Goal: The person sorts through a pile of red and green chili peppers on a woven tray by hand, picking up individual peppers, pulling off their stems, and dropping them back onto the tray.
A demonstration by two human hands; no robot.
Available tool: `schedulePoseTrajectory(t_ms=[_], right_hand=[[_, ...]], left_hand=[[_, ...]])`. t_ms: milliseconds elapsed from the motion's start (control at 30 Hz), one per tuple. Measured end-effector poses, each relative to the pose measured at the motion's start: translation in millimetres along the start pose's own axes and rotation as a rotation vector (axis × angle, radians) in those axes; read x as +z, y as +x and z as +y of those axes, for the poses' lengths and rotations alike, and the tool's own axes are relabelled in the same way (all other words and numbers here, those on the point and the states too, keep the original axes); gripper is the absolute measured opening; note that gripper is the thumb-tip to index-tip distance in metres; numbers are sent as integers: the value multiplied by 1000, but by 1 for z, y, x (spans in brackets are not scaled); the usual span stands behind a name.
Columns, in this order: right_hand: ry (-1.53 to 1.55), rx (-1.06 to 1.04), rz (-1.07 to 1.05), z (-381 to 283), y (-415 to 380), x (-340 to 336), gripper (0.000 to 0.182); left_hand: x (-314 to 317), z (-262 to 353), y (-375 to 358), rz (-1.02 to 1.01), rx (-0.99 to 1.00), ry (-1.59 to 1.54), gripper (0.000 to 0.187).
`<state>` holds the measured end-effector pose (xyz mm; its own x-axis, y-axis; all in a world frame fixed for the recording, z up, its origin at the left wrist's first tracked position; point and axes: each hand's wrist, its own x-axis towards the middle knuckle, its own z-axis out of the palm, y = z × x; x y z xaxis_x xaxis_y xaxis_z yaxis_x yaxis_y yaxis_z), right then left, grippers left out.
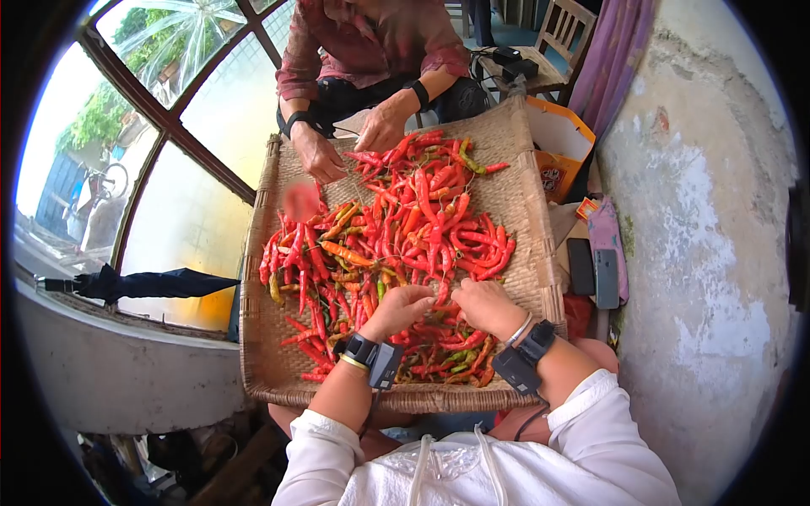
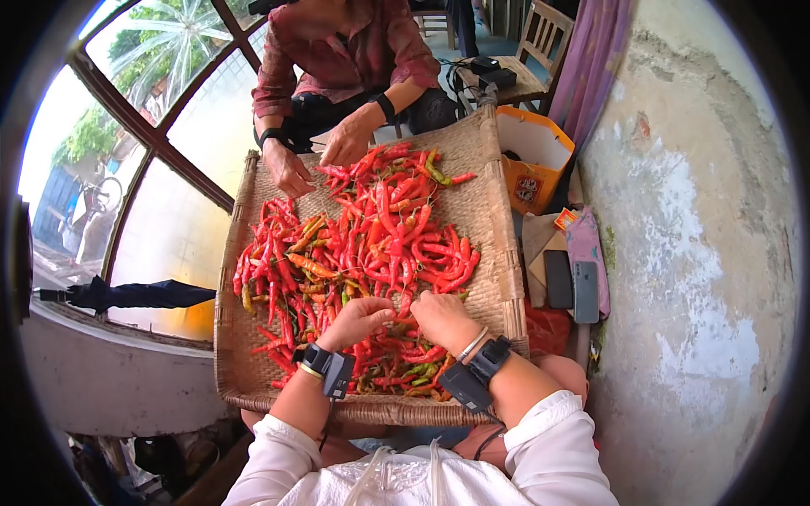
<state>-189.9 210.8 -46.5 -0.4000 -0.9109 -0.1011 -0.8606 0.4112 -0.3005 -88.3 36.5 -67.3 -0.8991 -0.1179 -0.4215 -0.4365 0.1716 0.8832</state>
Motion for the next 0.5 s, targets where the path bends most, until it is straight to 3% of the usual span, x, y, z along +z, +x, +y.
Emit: schedulePoseTrajectory(t_ms=[267, 400, 500], right_hand=[[-173, 34, 157, 6, -3, 12, 13], [-148, 30, 141, 5, -2, 6, 10], [-84, 21, 188, 0, -1, -13, 9]], left_hand=[[12, -1, -2, -104, 124, 392, 28], [17, -6, -1, -112, 166, 387, 27], [20, -10, 2, 22, 315, 187, 25]])
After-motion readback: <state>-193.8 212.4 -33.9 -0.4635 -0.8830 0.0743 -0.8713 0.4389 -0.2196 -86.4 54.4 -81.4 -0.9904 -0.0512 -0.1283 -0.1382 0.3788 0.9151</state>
